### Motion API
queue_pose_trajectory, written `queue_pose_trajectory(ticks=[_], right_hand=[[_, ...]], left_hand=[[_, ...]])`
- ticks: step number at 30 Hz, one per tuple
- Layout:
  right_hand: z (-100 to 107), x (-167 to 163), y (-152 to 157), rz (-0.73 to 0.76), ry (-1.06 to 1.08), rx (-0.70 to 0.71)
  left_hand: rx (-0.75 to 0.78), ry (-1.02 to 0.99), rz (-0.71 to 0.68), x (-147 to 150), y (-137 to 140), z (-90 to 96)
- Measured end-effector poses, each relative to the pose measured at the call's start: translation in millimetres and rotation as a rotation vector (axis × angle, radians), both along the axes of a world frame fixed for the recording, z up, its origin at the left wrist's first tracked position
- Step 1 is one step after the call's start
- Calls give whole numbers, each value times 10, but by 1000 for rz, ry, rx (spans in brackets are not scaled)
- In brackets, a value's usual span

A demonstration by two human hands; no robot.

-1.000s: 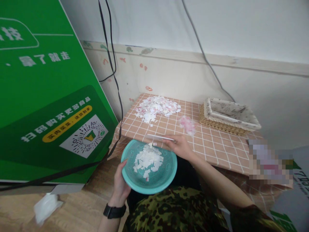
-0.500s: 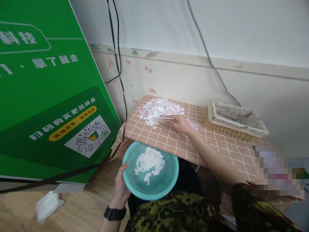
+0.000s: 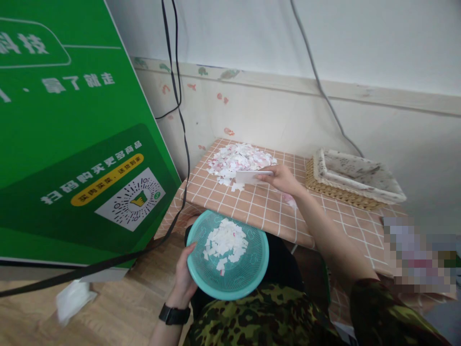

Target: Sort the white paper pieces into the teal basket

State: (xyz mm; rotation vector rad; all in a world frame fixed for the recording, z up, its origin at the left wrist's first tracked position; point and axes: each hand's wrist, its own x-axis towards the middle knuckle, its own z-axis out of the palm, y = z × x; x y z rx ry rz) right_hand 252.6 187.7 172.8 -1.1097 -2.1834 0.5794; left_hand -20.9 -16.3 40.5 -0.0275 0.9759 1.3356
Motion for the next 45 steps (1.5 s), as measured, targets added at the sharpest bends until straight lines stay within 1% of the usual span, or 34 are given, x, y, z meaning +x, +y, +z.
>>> queue_pose_trajectory(ticks=[2, 4, 7, 10, 14, 16, 20, 22, 24, 26, 32, 35, 38, 40, 42, 45], right_hand=[[-37, 55, -32, -86, 11, 44], [-97, 72, -80, -124, 26, 67], [-180, 77, -176, -80, 33, 28], [-199, 119, -267, -63, 25, -10], [-169, 165, -380, -109, 37, 21], [-175, 152, -451, -102, 58, 22], [-242, 127, -604, -46, 91, -74], [-278, 136, -667, -90, 116, -83], [-307, 148, -727, -154, 148, -48], [-337, 148, -798, -184, 161, -25], [-411, 135, -1013, -114, 149, -87], [-410, 150, -991, -152, 152, -45], [-407, 138, -878, -225, 126, 38], [-409, 108, -804, -246, 111, 69], [-410, 75, -770, -223, 106, 56], [-402, 39, -810, -152, 113, 13]], left_hand=[[18, 5, 7, 0, -3, -7], [34, 12, 15, 0, -4, -4], [37, 17, 16, 3, -7, 12], [41, 12, 11, 0, -10, 26], [52, 16, -7, -13, -14, 17], [59, 20, -2, -20, -16, 5], [68, 18, 13, -34, -22, -3], [64, 21, 30, -44, -23, 6], [57, 31, 45, -54, -22, 21], [49, 37, 51, -63, -21, 39], [44, 17, 57, -63, -21, 95], [51, 14, 55, -61, -19, 105], [64, 17, 56, -65, -14, 105], [77, 22, 65, -68, -11, 105], [88, 24, 72, -70, -9, 106], [105, 20, 71, -71, -4, 109]])
